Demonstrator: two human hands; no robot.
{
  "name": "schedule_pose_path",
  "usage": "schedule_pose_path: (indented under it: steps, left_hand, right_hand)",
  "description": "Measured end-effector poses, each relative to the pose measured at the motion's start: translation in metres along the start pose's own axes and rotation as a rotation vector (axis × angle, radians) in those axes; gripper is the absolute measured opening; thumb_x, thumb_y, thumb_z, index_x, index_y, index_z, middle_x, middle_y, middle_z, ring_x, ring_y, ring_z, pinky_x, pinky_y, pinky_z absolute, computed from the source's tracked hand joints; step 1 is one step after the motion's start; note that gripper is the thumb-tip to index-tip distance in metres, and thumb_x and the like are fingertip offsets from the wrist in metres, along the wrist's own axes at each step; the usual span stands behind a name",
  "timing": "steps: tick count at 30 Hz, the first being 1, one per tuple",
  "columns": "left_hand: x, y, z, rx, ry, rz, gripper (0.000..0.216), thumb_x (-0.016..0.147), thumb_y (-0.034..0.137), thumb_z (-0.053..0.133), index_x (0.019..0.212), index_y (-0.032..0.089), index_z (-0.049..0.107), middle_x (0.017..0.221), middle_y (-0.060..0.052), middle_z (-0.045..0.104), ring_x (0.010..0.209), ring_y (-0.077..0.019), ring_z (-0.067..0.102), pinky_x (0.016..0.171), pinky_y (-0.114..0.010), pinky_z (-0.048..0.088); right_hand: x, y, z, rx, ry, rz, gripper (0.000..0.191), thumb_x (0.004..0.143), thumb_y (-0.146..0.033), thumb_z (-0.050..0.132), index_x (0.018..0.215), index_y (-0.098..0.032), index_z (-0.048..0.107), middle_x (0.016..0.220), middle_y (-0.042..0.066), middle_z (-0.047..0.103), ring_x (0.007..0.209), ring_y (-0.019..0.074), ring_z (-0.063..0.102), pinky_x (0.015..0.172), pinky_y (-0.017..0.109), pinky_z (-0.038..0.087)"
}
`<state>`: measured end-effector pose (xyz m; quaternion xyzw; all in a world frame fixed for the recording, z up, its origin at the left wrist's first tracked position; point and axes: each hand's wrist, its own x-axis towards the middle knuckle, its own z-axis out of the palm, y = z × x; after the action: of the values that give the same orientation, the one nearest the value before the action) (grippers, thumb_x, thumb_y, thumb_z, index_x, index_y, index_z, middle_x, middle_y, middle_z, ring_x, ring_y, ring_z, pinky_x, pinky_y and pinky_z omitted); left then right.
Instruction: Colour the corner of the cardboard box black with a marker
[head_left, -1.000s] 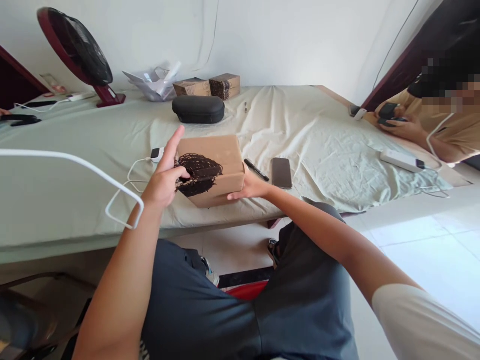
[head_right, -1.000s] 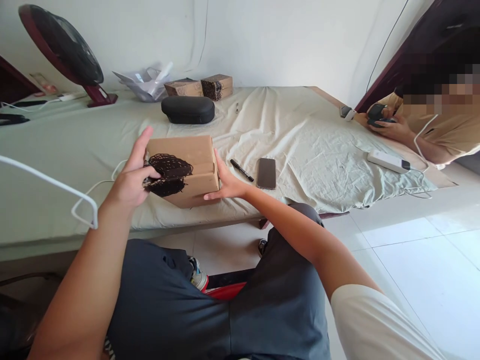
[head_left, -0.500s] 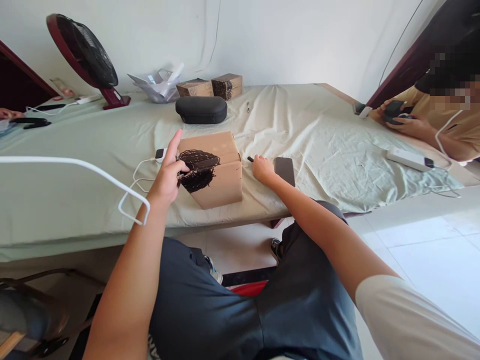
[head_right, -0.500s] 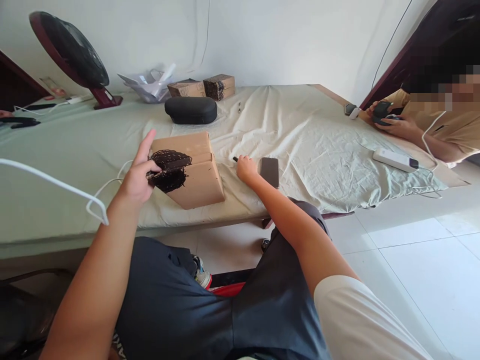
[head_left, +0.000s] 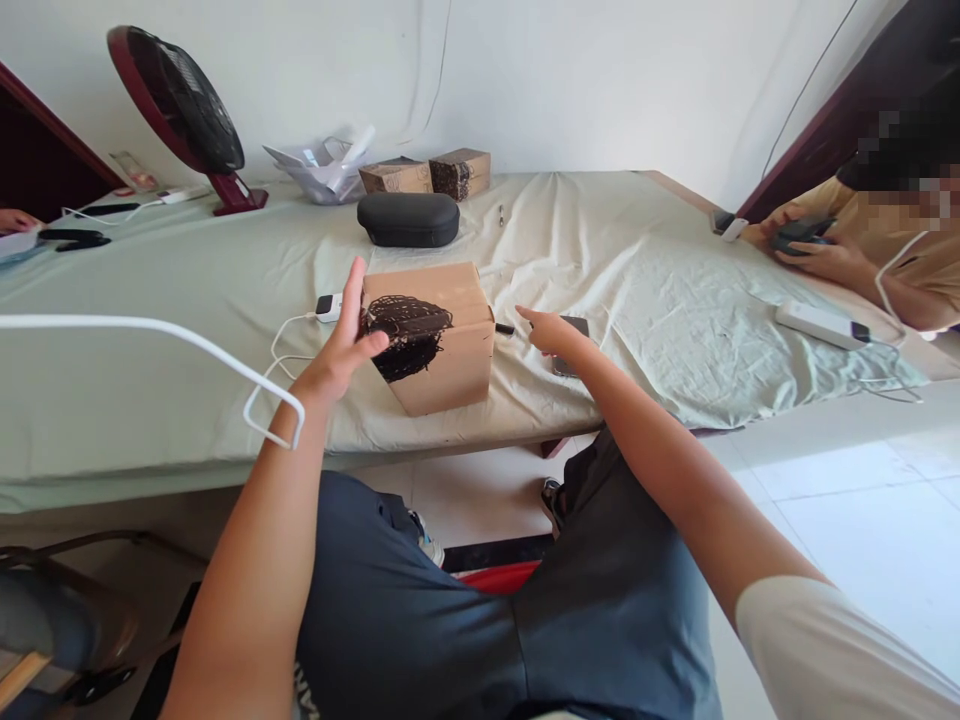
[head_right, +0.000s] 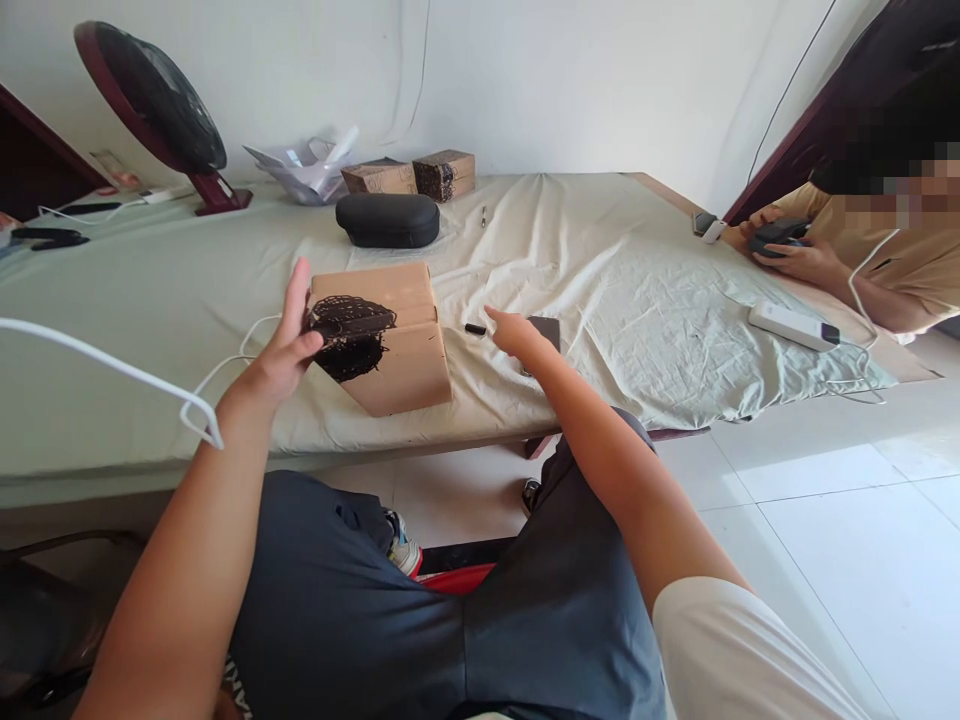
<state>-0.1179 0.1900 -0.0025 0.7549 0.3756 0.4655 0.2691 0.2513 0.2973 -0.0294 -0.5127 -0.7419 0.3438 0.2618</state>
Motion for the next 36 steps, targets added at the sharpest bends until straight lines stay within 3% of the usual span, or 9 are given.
schedule_pose_path:
  steps: [2,5,7,10,16,21,27,32,36]
  left_hand:
    - [-0.003,0.004,0.003,0.093,-0.040,0.057,0.129,0.088,0.067,0.082,0.181,0.036,-0.004,0.188,-0.015,0.023,0.167,-0.0374,0.042,0.132,-0.066,0.041]
    - [-0.005,0.012,0.014,0.157,-0.046,0.034,0.142,0.084,0.063,0.089,0.179,0.034,-0.013,0.188,-0.020,0.018,0.167,-0.0389,0.041,0.133,-0.069,0.036]
    - [-0.005,0.017,0.024,0.153,-0.013,0.040,0.144,0.082,0.062,0.090,0.178,0.038,-0.015,0.189,-0.018,0.012,0.168,-0.0392,0.038,0.134,-0.068,0.034]
    - [-0.001,0.027,0.037,0.212,0.058,0.135,0.149,0.076,0.064,0.094,0.178,0.041,-0.013,0.189,-0.016,0.009,0.171,-0.0425,0.029,0.136,-0.067,0.030]
    - [0.008,0.058,0.051,0.558,0.119,0.334,0.149,0.071,0.067,0.095,0.180,0.033,-0.001,0.185,-0.017,0.021,0.168,-0.0495,0.027,0.137,-0.068,0.020]
    - [0.011,0.069,0.061,0.573,0.111,0.429,0.153,0.066,0.067,0.097,0.181,0.026,0.005,0.181,-0.022,0.027,0.163,-0.0503,0.032,0.134,-0.066,0.025]
    - [0.010,0.073,0.070,0.476,0.096,0.310,0.135,0.069,0.072,0.095,0.176,0.041,0.019,0.182,-0.009,0.029,0.168,-0.0496,0.030,0.138,-0.067,0.022]
    - [0.012,0.074,0.073,0.560,0.140,0.354,0.143,0.064,0.074,0.096,0.178,0.040,0.016,0.178,-0.009,0.033,0.163,-0.0509,0.035,0.134,-0.068,0.026]
    - [0.012,0.075,0.082,0.618,0.238,0.335,0.142,0.067,0.074,0.094,0.179,0.034,0.018,0.173,-0.014,0.035,0.156,-0.0496,0.039,0.130,-0.068,0.027]
  right_hand:
    - [-0.008,-0.002,-0.018,0.074,0.019,0.069,0.029,0.090,-0.044,0.069,0.105,-0.020,0.073,0.067,0.005,0.071,0.054,0.0240,0.073,0.055,0.037,0.062]
    - [-0.021,-0.015,-0.038,0.303,0.060,0.084,0.027,0.088,-0.038,0.059,0.108,-0.021,0.066,0.080,0.006,0.077,0.071,0.0228,0.081,0.060,0.031,0.063]
    - [-0.029,-0.028,-0.043,0.557,0.114,0.014,0.036,0.079,-0.032,0.068,0.113,-0.024,0.059,0.094,0.004,0.082,0.084,0.0202,0.084,0.066,0.026,0.061]
    - [-0.037,-0.048,-0.041,0.739,0.226,-0.122,0.050,0.074,-0.037,0.087,0.105,-0.029,0.049,0.091,-0.002,0.081,0.076,0.0148,0.079,0.060,0.021,0.050]
    - [-0.065,-0.072,-0.028,0.680,0.263,-0.429,0.053,0.101,-0.080,0.052,0.104,-0.028,0.058,0.064,-0.005,0.067,0.044,0.0116,0.049,0.046,0.028,0.036]
    - [-0.090,-0.087,-0.016,0.606,0.227,-0.693,0.037,0.102,-0.064,0.067,0.112,-0.028,0.063,0.073,-0.006,0.070,0.052,0.0114,0.054,0.051,0.028,0.047]
    - [-0.100,-0.097,-0.004,0.530,0.138,-0.760,0.027,0.105,-0.051,0.067,0.102,-0.024,0.067,0.076,-0.004,0.070,0.063,0.0117,0.063,0.066,0.029,0.059]
    - [-0.106,-0.103,-0.003,0.499,0.105,-0.776,0.015,0.104,-0.038,0.062,0.103,-0.024,0.066,0.079,-0.003,0.069,0.065,0.0122,0.065,0.062,0.028,0.054]
    - [-0.108,-0.106,0.001,0.397,0.234,-0.860,0.002,0.094,-0.027,0.063,0.095,-0.027,0.061,0.077,-0.003,0.068,0.058,0.0125,0.056,0.054,0.030,0.049]
